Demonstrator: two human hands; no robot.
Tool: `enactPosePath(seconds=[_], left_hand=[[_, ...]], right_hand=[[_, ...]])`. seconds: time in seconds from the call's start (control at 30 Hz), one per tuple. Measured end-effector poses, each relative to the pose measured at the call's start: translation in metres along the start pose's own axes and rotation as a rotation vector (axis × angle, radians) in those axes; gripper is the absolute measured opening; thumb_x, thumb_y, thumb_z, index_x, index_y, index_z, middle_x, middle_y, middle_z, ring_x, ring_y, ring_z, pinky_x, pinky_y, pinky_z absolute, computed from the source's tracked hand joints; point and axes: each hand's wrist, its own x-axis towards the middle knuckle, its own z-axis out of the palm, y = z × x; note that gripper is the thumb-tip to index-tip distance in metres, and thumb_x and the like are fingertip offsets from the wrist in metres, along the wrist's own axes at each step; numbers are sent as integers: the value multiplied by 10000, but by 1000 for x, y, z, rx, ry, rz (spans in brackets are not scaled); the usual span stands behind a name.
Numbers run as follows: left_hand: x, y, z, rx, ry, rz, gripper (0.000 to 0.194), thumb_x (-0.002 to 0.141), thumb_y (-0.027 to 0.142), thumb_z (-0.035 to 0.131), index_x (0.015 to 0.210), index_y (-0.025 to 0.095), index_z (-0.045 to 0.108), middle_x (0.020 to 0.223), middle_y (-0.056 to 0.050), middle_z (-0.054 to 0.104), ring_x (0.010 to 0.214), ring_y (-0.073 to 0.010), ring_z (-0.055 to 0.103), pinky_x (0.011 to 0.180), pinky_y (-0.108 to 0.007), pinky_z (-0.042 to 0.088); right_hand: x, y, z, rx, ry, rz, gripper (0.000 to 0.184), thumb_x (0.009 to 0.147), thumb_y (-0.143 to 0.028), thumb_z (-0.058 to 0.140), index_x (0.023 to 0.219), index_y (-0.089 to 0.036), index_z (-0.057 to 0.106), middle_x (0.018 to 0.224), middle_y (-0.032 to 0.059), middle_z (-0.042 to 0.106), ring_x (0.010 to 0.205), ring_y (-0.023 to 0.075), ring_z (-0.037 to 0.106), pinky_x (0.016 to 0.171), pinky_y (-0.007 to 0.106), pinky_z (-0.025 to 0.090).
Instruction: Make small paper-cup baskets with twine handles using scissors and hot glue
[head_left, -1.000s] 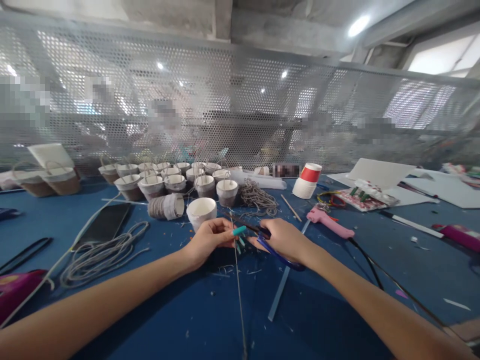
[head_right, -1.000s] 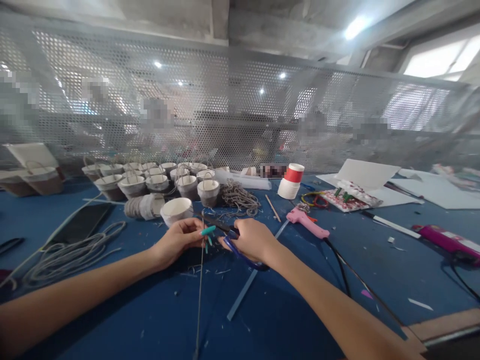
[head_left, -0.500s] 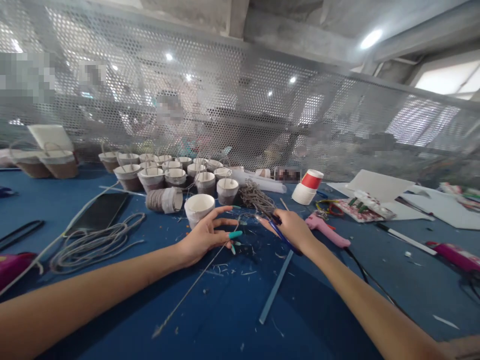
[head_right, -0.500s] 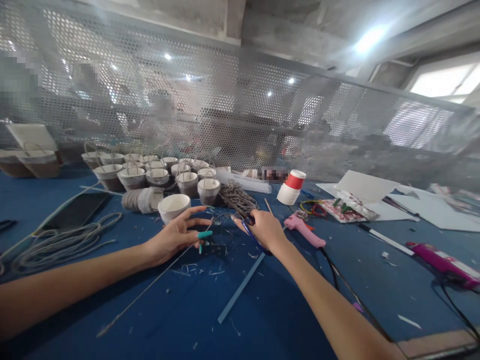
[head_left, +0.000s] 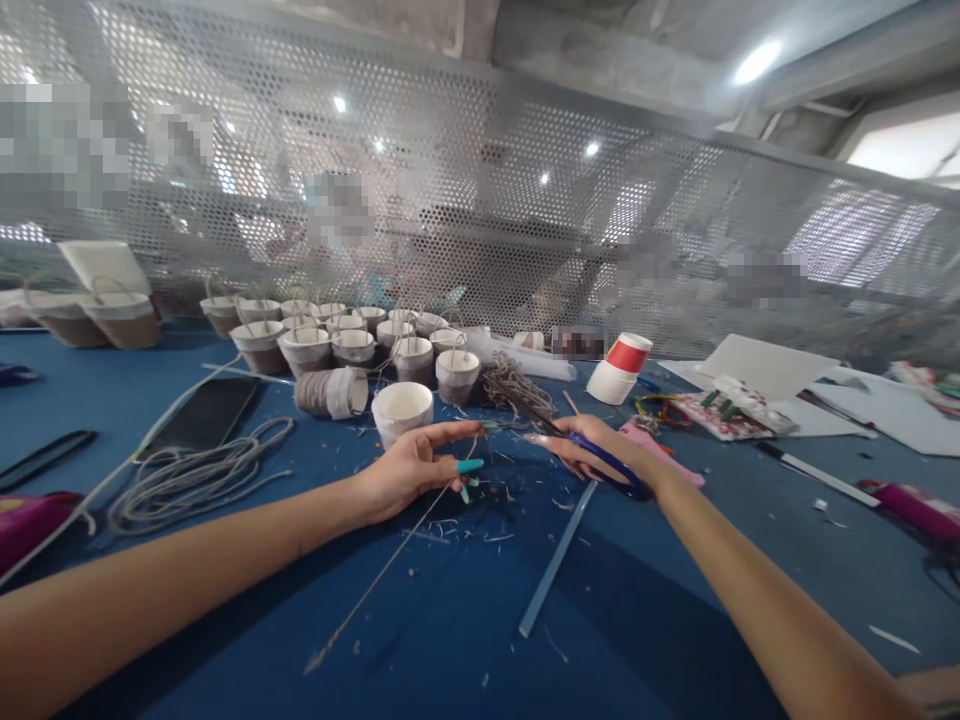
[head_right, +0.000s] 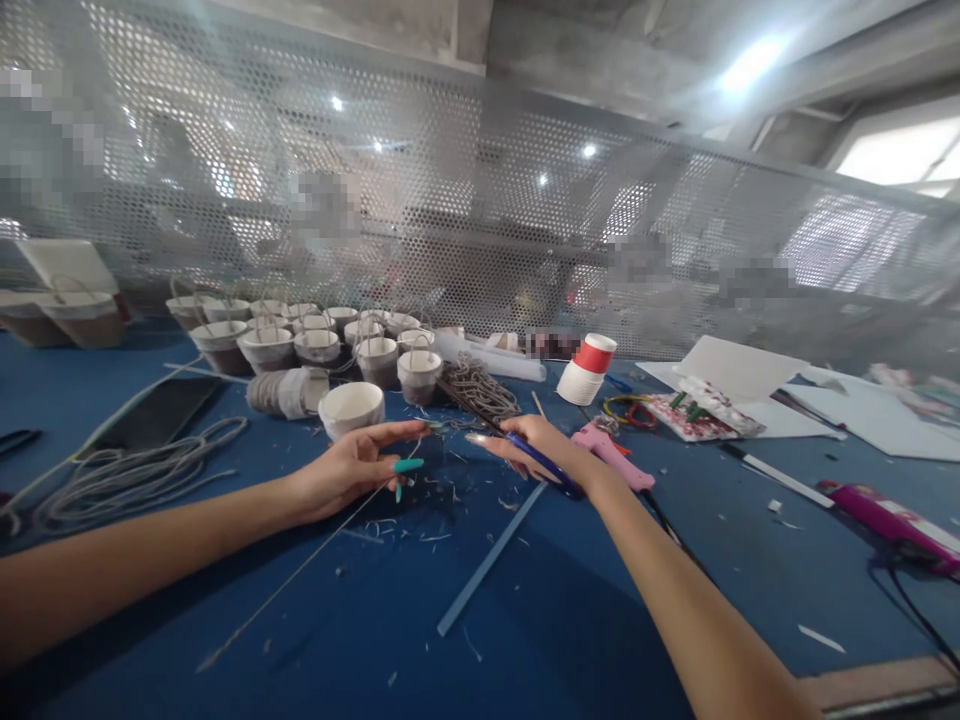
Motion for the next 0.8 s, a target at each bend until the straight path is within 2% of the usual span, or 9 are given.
enactPosePath(seconds=[0.1,0.23,0.33,0.53,0.67,0.8], left_hand=[[0,1,1,-4,-3,9,479,683,75,697,1129,217,595,1316,-90,481,648,-42,596,611,-192,505],[1,-1,0,-24,-14,25,425,697,86,692,1102,185,609,1281,-110,516,753,-90,617,635,-194,499],[2,-3,-1,-17,-5,9,399,692,89,698,1074,173,622,1257,-104,534,774,-98,620,651,-196,503],[2,-1,-3,3,20,-41,506,702,95,696,1181,186,561,944,-50,655,608,-49,595,615,-161,498],[1,-1,-4,-23,18,-39,581,712,85,687,1253,186,499,625,24,613,559,-57,592,603,-144,487],[1,-2,-5,-29,8,-30,600,710,80,685,1267,179,484,645,13,624,566,-61,594,607,-149,487]], right_hand=[[-9,-5,-6,83,-77,65,347,780,-527,492,683,-194,478,550,-16,485,444,96,410,448,246,327],[-10,3,-10,183,-152,9,360,784,-547,502,708,-198,461,558,-32,461,435,77,384,426,233,300],[-9,9,-12,254,-158,7,371,782,-552,506,701,-195,453,571,-34,449,440,71,379,417,226,295],[-17,3,-18,268,-271,96,407,758,-576,526,662,-186,457,547,-39,406,428,65,346,396,229,261],[-22,-3,-22,253,-340,148,410,734,-582,549,679,-182,478,545,-41,409,428,67,341,387,228,254],[-25,-3,-23,238,-361,195,472,718,-643,517,645,-179,471,516,-44,401,406,60,328,371,221,256]])
